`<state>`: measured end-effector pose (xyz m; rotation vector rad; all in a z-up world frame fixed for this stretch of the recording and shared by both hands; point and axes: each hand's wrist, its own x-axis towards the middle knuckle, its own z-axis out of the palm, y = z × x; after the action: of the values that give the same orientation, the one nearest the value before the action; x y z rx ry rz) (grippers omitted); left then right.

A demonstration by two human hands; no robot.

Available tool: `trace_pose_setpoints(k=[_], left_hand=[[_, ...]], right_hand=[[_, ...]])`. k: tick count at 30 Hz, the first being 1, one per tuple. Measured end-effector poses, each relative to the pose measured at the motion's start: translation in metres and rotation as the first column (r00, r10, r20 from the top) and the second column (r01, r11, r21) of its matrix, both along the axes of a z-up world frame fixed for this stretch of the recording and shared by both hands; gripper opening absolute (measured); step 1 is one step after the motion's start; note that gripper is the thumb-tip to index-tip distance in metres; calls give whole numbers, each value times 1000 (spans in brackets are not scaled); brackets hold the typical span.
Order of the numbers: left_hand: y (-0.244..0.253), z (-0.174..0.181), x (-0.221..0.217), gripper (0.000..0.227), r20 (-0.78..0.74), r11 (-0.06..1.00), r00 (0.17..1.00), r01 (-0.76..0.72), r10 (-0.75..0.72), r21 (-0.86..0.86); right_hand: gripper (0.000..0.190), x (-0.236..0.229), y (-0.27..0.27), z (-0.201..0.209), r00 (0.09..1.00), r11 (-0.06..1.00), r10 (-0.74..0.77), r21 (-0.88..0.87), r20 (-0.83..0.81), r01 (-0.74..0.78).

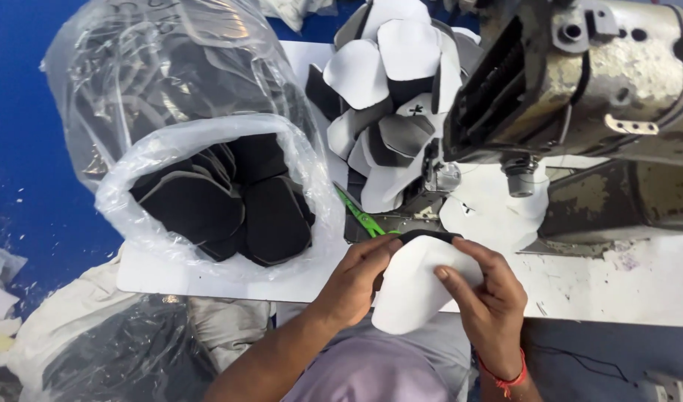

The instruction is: The person repeatedly picks up white and black fabric pieces, aligns them, and sews them together using a sewing machine. They trim excess thread with green scissors and place the finished pieces on a pile.

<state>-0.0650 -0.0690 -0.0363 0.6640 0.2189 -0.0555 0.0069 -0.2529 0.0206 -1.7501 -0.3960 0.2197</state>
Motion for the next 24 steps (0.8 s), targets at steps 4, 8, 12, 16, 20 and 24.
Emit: trace_pose_setpoints(k=[4,8,12,16,20,24], left_hand=[[4,3,-5,40,62,998,997,51,-48,-36],[5,36,-2,43,45,996,996,72,-74,45],[4,42,-3,47,0,965,998,67,-69,254],[3,40,-3,50,-31,959,999,32,-24,283],[2,42,-2,51,-38,958,999,25,-15,287],[2,36,-1,52,-24,934,1000,26,-18,358]], right_hand=[[45,1,-8,-8,996,983,-12,-182,87,28],[43,0,2,3,994,992,1,-123,113,12],[46,-1,-2,0,990,992,36,-122,139,-19],[54,2,16,28,933,999,21,-45,359,-6],[57,12,1,17,997,975,34,221,-69,-18],[44,13,-14,-2,979,994,0,103,-206,22]])
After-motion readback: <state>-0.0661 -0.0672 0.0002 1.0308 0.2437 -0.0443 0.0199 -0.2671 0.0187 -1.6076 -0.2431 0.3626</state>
